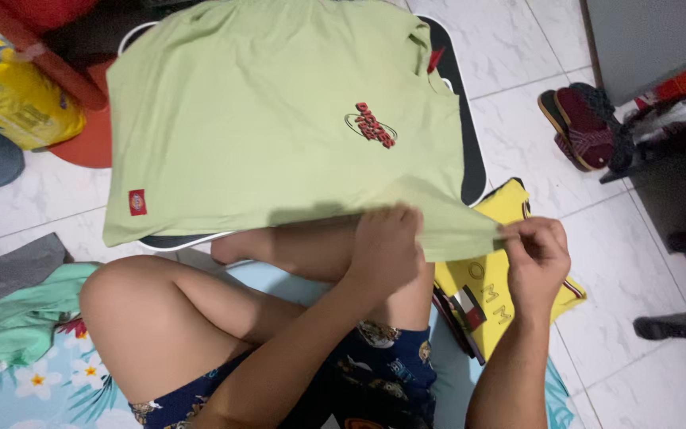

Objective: The person folds a light green shirt on a small black tray table by smoothing the fabric, folding in the sides, and then folding it in half.

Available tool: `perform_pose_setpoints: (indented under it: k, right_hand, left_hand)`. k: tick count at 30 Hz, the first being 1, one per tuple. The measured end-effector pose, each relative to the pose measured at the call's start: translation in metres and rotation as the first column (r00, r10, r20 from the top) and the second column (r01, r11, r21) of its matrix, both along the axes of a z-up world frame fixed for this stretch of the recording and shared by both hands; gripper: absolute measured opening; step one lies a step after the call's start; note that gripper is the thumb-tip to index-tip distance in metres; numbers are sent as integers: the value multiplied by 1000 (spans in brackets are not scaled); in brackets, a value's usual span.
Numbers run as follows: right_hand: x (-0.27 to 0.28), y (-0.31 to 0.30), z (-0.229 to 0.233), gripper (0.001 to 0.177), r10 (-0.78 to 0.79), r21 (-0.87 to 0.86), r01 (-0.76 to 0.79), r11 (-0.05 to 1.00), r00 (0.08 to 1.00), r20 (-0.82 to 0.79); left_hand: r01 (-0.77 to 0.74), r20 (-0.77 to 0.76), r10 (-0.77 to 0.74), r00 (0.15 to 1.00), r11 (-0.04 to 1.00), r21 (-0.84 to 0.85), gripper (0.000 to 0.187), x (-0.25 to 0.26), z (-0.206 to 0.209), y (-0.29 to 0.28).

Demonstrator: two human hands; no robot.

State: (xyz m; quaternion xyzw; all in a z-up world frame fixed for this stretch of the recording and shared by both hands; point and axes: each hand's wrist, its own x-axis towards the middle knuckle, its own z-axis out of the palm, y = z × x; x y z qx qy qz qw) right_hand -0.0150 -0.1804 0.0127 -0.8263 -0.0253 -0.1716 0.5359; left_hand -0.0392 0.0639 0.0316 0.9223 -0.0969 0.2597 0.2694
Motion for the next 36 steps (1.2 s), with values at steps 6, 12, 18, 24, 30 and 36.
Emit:
perform_pose_setpoints:
  k: [6, 12, 18, 24, 30, 36]
  right_hand:
    - [56, -36, -17, 24, 212, -279, -379, 882, 849, -484]
    - [165, 0, -82, 32, 22, -118, -70, 991, 931, -364]
    - [221, 12, -134, 39, -132, -584, -42, 811, 959, -251]
    - [228, -8, -129, 30, -218, -686, 27, 727, 957, -193]
    - [195, 91, -81, 46, 43, -651, 30, 759, 994, 96]
    - [113, 291, -79, 57, 627, -764, -439, 473, 777, -58]
  left_hand:
    - [-28, -406, -130, 905, 932, -361, 14, 8, -54, 77]
    - [-523, -204, 515, 832, 852, 20, 32, 14, -106, 234]
    - [-502, -403, 597, 693, 802, 324, 86, -2, -114, 272]
    - [-495, -484, 576, 659, 816, 298, 90, 0, -99, 255]
    - [-392, -517, 480, 709, 877, 277, 88, 28, -105, 230]
    - [-284, -213, 307, 928, 950, 133, 71, 60, -141, 199]
